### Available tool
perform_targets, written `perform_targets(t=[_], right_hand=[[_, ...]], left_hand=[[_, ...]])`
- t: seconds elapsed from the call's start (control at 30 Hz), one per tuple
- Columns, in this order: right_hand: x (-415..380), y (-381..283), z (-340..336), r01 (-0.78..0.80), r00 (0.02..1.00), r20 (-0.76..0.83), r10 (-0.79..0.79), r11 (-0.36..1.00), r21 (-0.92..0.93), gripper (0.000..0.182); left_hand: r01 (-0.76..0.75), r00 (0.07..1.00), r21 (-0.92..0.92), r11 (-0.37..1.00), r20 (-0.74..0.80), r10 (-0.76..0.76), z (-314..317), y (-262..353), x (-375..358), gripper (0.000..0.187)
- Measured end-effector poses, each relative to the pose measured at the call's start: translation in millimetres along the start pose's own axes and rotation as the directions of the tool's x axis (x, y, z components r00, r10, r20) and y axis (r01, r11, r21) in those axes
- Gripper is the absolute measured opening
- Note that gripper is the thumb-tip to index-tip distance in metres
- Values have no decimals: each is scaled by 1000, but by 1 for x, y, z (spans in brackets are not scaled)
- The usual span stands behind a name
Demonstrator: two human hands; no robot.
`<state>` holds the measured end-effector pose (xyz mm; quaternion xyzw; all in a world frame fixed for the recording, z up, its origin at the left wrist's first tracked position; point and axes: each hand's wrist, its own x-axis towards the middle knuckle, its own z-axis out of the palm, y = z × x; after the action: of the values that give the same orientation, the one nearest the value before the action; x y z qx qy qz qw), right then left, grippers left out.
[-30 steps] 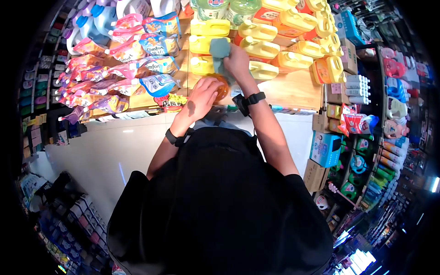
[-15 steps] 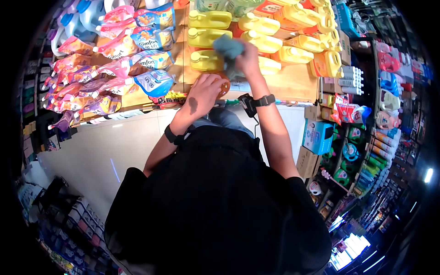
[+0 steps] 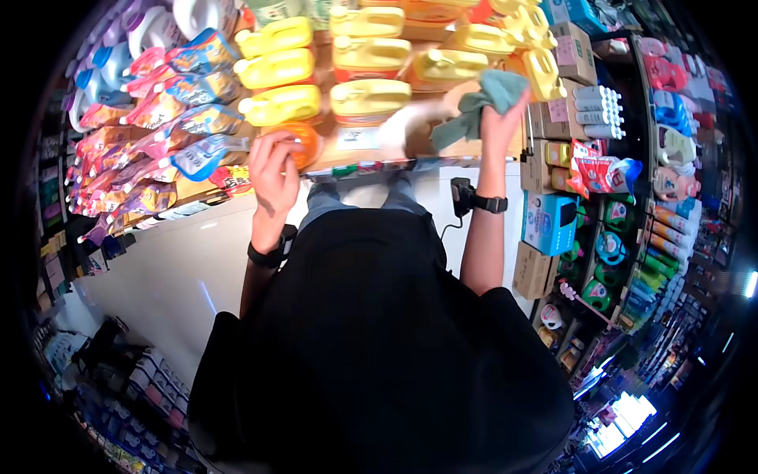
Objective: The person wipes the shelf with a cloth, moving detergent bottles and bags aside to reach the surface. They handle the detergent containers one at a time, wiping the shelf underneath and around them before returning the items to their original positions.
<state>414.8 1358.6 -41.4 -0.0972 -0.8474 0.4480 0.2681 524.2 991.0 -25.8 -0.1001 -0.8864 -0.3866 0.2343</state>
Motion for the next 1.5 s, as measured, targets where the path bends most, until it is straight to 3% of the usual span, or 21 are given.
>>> perform_targets(t=[0.1, 0.17, 0.27, 0.3, 0.37, 0.43, 0.47, 0.57, 0.6, 0.7, 0.8, 0.87, 0.97, 1.07, 1.23, 1.27, 1.33, 1.37, 1.5], right_hand=[[8, 73, 0, -139, 967, 229, 109, 983, 119, 65], [3, 69, -6, -199, 940, 337, 56, 892, 405, 59], [-3, 144, -7, 42, 865, 488, -115, 987, 158, 60], [-5, 169, -15, 128, 799, 601, -31, 985, -118, 64], [-5, 183, -35, 93, 712, 599, 366, 796, -598, 66], [-5, 204, -55, 79, 733, 607, 306, 849, -523, 67], [-5, 213, -61, 76, 745, 609, 273, 872, -484, 68], [-8, 227, -67, 167, 724, 686, 71, 947, -274, 68], [-8, 225, -65, 194, 706, 707, 42, 949, -250, 70], [-5, 205, -53, 345, 660, 744, -102, 921, -180, 69], [-19, 234, -25, 395, 562, 826, -53, 894, -211, 67], [-20, 243, -20, 451, 512, 858, -36, 861, -233, 65], [-24, 241, -15, 398, 560, 828, 20, 870, -290, 65], [-41, 253, 2, 517, 599, 796, -88, 801, -300, 65], [-61, 207, 48, 537, 479, 875, -75, 813, -224, 67], [-60, 186, 49, 504, 436, 900, -4, 830, -240, 65], [-64, 182, 57, 582, 399, 915, -60, 787, -202, 69], [-66, 184, 57, 590, 391, 914, -104, 791, -163, 69], [-53, 189, 41, 523, 331, 938, -103, 848, -91, 69]], left_hand=[[-36, 999, -42, 998, 22, 37, 37, 39, 3, 20], [-45, 995, -37, 998, 86, 48, 71, 62, -2, 19], [-53, 972, -93, 994, 222, 73, 126, 95, -8, 16], [-56, 957, -110, 992, 276, 85, 144, 102, -9, 15], [2, 935, -166, 986, 351, 57, 179, 113, -12, 15], [66, 908, -155, 986, 420, 5, 212, 118, -17, 15], [139, 848, -78, 987, 524, -78, 230, 114, -23, 22], [91, 852, 41, 995, 514, -99, 283, 110, -28, 34], [98, 804, 74, 992, 582, -123, 301, 100, -29, 43], [108, 837, 94, 990, 528, -142, 355, 79, -14, 49], [77, 840, 121, 990, 526, -130, 395, 60, -13, 56], [54, 794, 206, 977, 584, -167, 407, 56, -20, 60], [80, 763, 216, 973, 615, -199, 409, 53, -18, 62], [111, 773, 212, 971, 596, -219, 398, 48, -23, 59], [119, 813, 382, 916, 492, -311, 362, 20, -39, 57], [134, 799, 410, 902, 493, -343, 352, 21, -41, 57], [149, 773, 480, 865, 489, -404, 342, 20, -43, 56], [195, 700, 512, 837, 525, -484, 344, 21, -44, 54], [147, 683, 572, 807, 531, -501, 350, 34, -39, 57]])
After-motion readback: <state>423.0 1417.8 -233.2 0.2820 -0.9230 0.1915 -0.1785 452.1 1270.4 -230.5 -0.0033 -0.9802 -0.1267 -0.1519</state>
